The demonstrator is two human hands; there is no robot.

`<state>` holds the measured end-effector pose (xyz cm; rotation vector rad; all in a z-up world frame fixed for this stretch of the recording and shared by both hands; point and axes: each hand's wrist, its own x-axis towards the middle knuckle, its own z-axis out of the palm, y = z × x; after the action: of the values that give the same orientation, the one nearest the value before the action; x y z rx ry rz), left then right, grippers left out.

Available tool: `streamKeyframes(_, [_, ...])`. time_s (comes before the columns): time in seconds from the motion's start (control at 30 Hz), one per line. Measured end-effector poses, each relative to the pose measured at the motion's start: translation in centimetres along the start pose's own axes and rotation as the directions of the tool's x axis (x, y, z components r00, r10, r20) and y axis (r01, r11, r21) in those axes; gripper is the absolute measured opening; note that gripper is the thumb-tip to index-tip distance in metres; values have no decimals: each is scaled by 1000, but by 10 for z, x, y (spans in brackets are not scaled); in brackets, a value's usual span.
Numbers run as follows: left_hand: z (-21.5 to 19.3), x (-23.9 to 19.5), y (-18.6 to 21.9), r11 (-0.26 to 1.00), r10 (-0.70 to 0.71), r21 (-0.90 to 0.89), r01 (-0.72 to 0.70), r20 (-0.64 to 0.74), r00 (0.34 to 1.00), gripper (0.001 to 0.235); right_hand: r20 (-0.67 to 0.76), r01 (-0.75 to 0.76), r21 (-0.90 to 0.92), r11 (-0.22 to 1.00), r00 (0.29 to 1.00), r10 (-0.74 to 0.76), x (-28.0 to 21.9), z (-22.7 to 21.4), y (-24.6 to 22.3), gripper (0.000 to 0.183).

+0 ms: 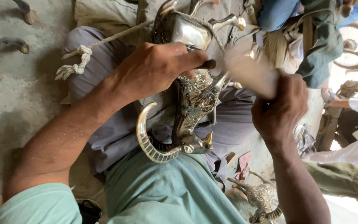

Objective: The person sits on the floor and uses a wooden mallet to repeatedly strike a metal chisel placed on a silver-colored animal figurine. The figurine is secured with a rope and rests on a cushion. The person adjusts the chisel and continues hammering to shape or texture the metal surface.

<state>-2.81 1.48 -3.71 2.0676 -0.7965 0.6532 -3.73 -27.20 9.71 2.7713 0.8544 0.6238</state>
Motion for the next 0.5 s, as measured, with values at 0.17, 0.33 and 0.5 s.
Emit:
streamKeyframes(0.17, [10,-18,-8,994,54,-89,-68,-153,987,50,-28,65,131,989,998,-62,-1,-4,13,30])
streamKeyframes(0.33, [19,-33,-11,980,48,-178,-93,-243,969,51,-69,171,38,985,983,-168,18,-10,23,25])
streamKeyframes(0.5, [23,-43,-2,986,-22,-162,-36,-344,939,49,-135,338,-103,936,927,-349,33,-17,23,23])
